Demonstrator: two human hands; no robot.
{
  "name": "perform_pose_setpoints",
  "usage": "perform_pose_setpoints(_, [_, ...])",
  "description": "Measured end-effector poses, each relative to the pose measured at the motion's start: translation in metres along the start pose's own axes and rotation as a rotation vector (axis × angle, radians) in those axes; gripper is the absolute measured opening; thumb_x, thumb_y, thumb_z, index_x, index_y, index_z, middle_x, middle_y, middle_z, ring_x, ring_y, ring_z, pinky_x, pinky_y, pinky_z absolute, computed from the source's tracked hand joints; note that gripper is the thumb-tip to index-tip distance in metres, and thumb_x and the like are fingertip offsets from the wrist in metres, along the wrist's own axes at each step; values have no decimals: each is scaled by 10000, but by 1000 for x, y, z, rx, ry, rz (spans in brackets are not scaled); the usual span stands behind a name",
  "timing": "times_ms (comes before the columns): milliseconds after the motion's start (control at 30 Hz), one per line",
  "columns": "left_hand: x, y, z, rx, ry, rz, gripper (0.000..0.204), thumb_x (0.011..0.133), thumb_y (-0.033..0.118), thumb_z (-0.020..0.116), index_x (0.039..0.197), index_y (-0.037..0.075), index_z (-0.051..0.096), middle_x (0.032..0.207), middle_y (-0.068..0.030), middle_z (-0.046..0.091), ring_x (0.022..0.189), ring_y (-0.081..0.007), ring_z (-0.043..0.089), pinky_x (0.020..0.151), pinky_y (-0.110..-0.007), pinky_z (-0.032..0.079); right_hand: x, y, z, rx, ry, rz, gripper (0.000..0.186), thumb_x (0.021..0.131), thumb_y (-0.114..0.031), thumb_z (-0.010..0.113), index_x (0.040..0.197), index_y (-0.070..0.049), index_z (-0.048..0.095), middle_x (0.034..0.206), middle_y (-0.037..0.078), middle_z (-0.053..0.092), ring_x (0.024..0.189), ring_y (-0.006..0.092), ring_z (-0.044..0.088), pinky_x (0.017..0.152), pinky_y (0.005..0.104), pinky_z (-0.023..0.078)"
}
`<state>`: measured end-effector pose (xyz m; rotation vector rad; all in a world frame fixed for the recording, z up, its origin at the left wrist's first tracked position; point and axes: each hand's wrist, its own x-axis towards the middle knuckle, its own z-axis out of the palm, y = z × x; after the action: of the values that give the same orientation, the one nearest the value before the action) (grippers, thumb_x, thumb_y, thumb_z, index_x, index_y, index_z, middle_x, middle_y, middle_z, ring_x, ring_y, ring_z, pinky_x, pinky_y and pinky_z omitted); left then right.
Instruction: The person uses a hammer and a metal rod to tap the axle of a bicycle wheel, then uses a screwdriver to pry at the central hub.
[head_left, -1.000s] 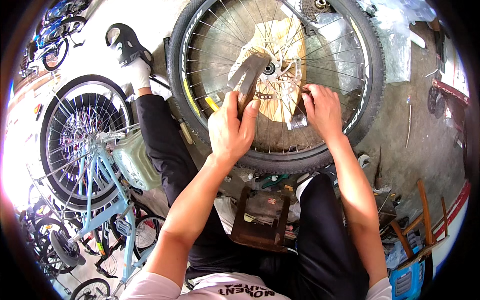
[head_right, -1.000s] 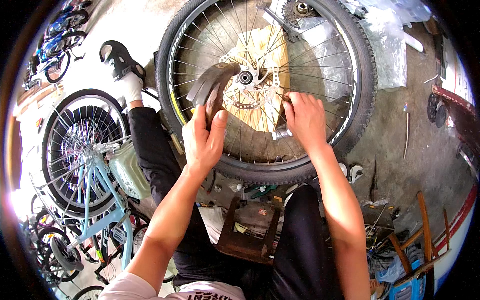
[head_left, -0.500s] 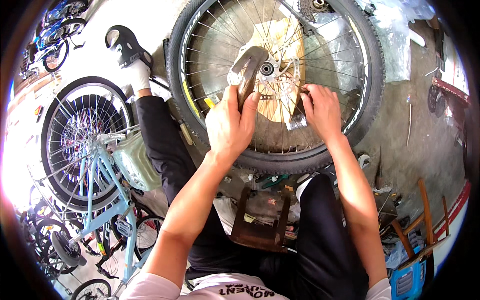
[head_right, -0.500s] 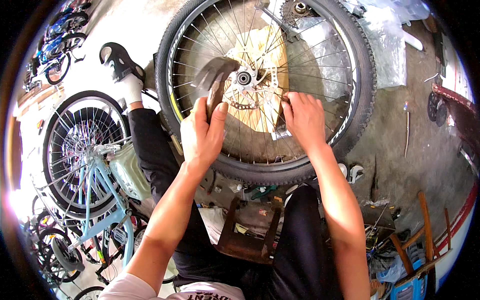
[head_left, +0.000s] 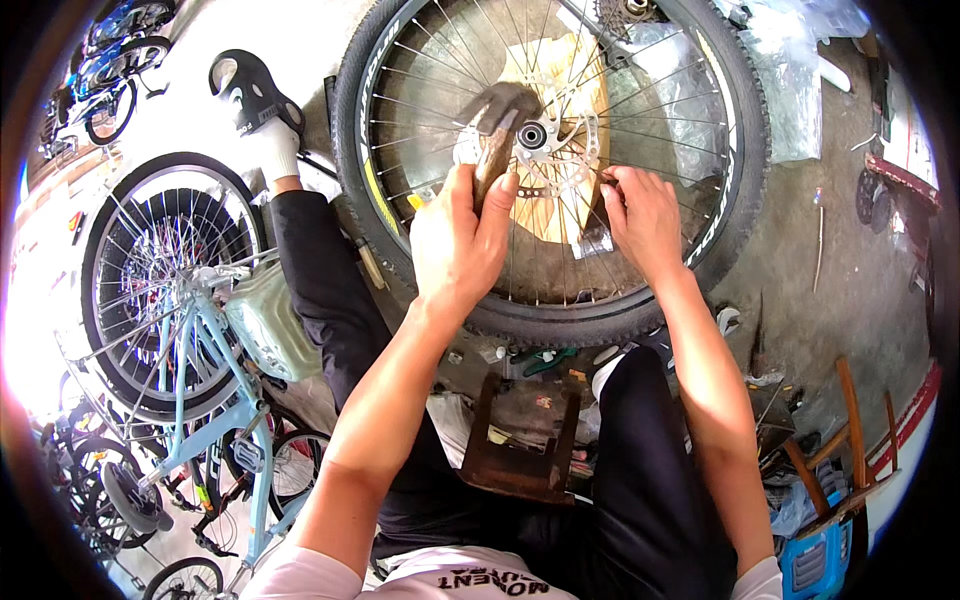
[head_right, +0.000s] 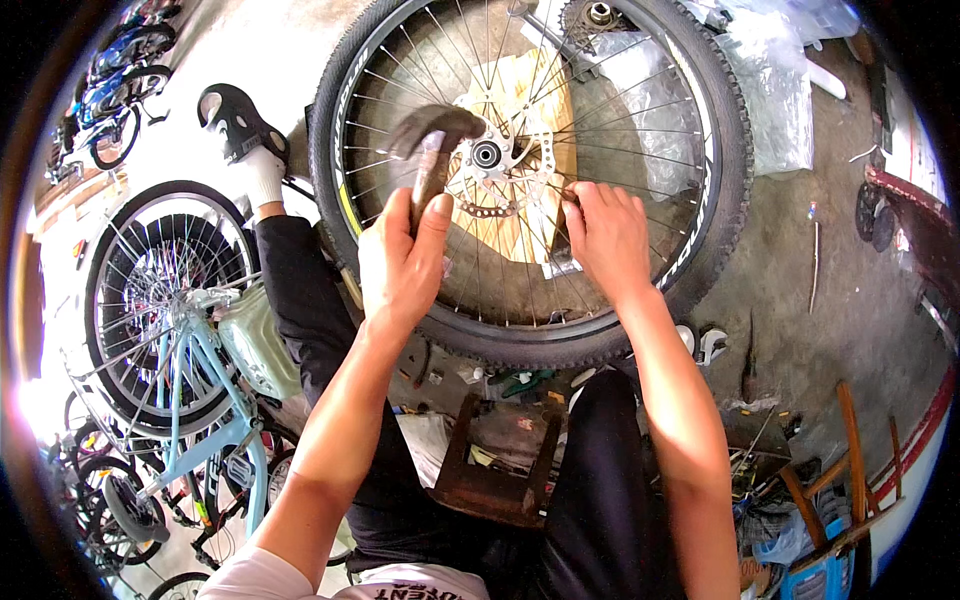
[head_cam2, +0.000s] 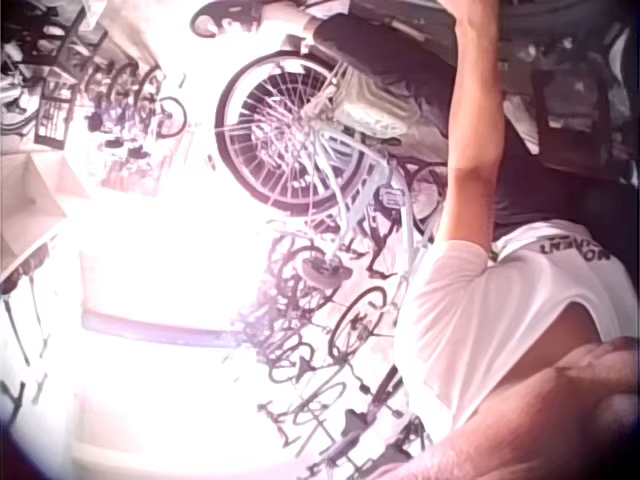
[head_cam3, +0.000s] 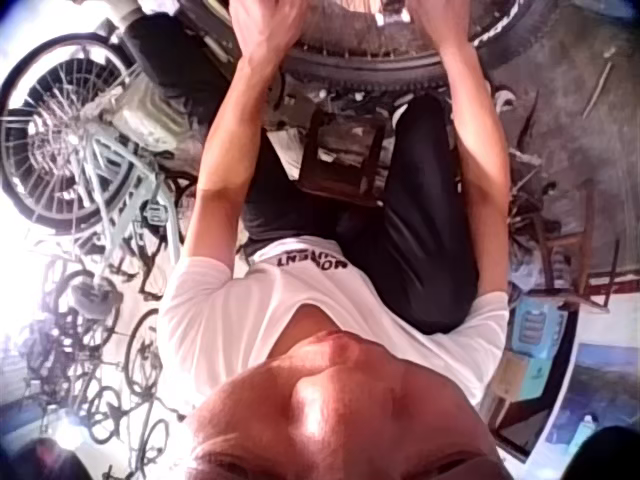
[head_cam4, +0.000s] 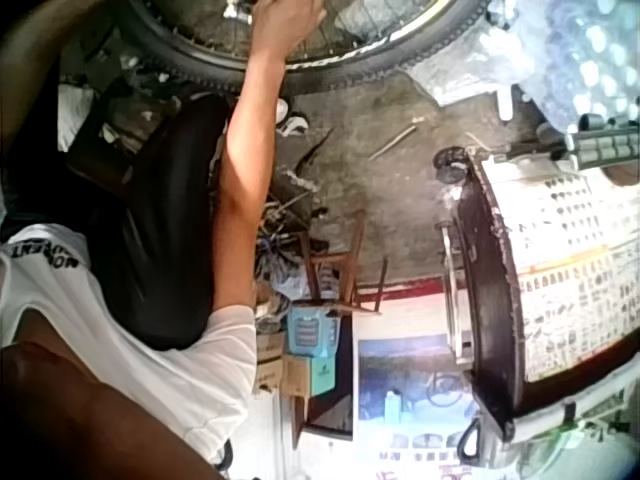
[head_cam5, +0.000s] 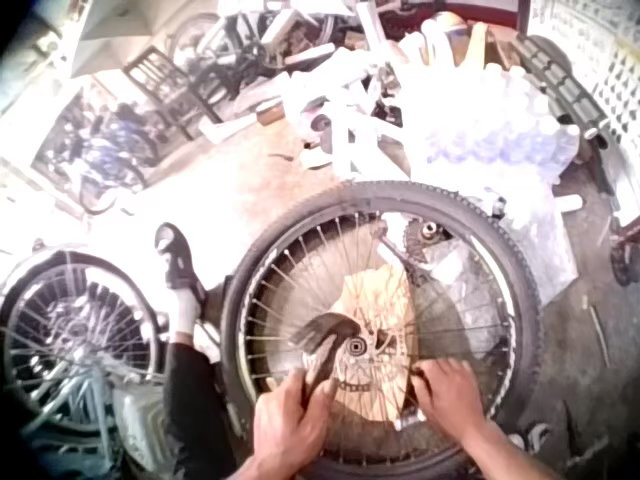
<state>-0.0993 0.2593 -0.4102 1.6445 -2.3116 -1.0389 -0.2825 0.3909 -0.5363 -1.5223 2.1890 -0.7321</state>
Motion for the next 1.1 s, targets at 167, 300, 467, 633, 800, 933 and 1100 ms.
perform_pose_setpoints(167, [-5, -10, 10, -20, 69, 36, 379, 1034, 380, 627, 1038, 2, 596, 703, -239, 651, 660, -468, 654, 592, -501, 501, 1, -2, 1, -10, -21, -5, 182, 973, -169, 674, 1121, -67, 646, 1004, 102, 712, 934, 306, 664, 811, 424, 454])
perform_pose_setpoints(300, [-9, -44, 35, 138, 19, 64, 362, 1014, 379, 647, 970, 26, 578, 699, -242, 656, 666, -464, 663, 596, -519, 508, 3, -3, 2, 25, -1, -19, 182, 961, -149, 687, 1115, -63, 643, 990, 99, 712, 927, 307, 668, 798, 420, 457])
perform_pose_setpoints(467, [-3, -25, 14, 145, -12, -9, 398, 1013, 396, 645, 916, 13, 599, 695, -241, 649, 671, -465, 664, 596, -500, 512, 3, -1, 1, 29, -8, -5, 181, 954, -140, 693, 1112, -68, 641, 986, 94, 711, 923, 307, 666, 796, 425, 457])
perform_pose_setpoints(633, [-4, -7, 2, 5, 117, 75, 357, 1023, 353, 647, 1047, -1, 611, 736, -239, 669, 679, -456, 672, 600, -483, 513, 1, -1, 1, 12, -3, -5, 172, 967, -162, 677, 1116, -83, 643, 992, 96, 707, 931, 319, 660, 800, 439, 455])
perform_pose_setpoints(800, [-5, -32, 27, 160, -6, 38, 326, 1026, 330, 632, 1117, 21, 586, 766, -232, 685, 704, -461, 678, 625, -496, 529, 0, -1, 2, 20, -5, -2, 166, 971, -163, 669, 1112, -80, 641, 997, 101, 707, 934, 324, 661, 799, 441, 456])
perform_pose_setpoints(933, [-10, -64, 46, 132, 35, 84, 344, 1030, 337, 615, 1121, 12, 548, 792, -269, 689, 734, -497, 668, 641, -547, 531, 2, 0, 2, 19, 13, -26, 161, 957, -165, 685, 1083, -76, 640, 952, 96, 698, 903, 310, 661, 783, 438, 453])
perform_pose_setpoints(1100, [-8, -56, 41, 145, -9, 56, 355, 1033, 331, 609, 1144, 0, 547, 792, -281, 690, 749, -508, 667, 639, -552, 528, 2, 1, 5, 4, 32, -43, 161, 948, -175, 692, 1061, -72, 640, 911, 97, 685, 875, 307, 654, 771, 439, 450])
